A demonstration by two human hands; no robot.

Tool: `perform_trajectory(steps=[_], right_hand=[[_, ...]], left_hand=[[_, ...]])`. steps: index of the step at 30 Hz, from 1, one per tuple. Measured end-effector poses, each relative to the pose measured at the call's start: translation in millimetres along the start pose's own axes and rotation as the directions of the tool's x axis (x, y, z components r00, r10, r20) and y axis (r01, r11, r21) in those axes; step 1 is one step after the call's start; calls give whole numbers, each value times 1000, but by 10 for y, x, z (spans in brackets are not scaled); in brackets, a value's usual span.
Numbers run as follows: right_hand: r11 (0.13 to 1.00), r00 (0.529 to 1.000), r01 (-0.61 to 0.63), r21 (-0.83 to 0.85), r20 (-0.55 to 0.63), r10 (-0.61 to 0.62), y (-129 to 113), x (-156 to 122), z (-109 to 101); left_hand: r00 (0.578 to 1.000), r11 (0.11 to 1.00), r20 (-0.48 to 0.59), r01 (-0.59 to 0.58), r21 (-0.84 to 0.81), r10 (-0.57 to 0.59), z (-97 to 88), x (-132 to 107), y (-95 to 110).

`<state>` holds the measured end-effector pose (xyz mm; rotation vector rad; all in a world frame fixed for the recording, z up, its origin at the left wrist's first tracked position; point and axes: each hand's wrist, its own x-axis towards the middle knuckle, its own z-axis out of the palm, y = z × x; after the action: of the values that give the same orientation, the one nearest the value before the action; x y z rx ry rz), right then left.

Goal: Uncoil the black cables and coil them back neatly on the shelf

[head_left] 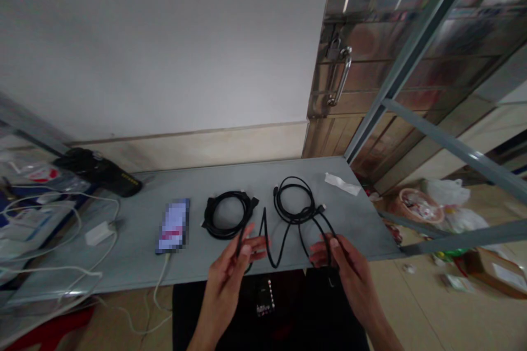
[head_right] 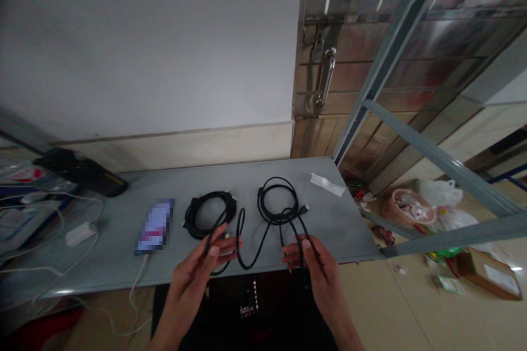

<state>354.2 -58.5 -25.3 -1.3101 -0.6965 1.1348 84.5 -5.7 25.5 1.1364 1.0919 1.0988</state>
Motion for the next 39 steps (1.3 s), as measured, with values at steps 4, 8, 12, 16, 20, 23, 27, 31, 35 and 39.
perform_trajectory(steps=[4, 8, 12, 16, 20, 23, 27, 31, 35, 39], right_hand=[[982, 975, 107, 153, -208, -74, -67, 48, -338], [946, 918, 267, 186, -348, -191, -232, 66, -625], [923, 883, 329, 198, -411, -227, -369, 45, -805], [904, 864, 379, 198, -424, -270, -439, 26, -857], [904, 898, 357, 237, -352, -262, -444, 53, -708], [935, 972, 206, 288, -167, -163, -336, 81, -431], [942, 998, -41, 334, 61, 22, -59, 17, 42], [913, 965, -225, 341, 210, 159, 67, -182, 439], [920, 942, -226, 320, 312, 122, -131, -326, 701], [970, 902, -86, 228, 431, -21, -405, -343, 883]], left_hand=[[963, 986, -233, -155, -55, 139, -238, -25, 206], [892, 962, -403, -259, -88, 204, -343, -34, 406], [843, 945, -493, -306, -115, 213, -368, -52, 511], [829, 940, -527, -306, -151, 186, -375, -71, 543], [858, 943, -497, -261, -208, 128, -343, -87, 496], [911, 948, -401, -205, -243, 94, -254, -121, 400], [965, 954, -259, -124, -275, 51, -69, -167, 249], [983, 960, -180, -15, -279, -37, 93, -194, 151], [988, 973, -119, 72, -221, -101, 149, -291, 101], [977, 959, -50, 192, -208, -207, 156, -407, 81]])
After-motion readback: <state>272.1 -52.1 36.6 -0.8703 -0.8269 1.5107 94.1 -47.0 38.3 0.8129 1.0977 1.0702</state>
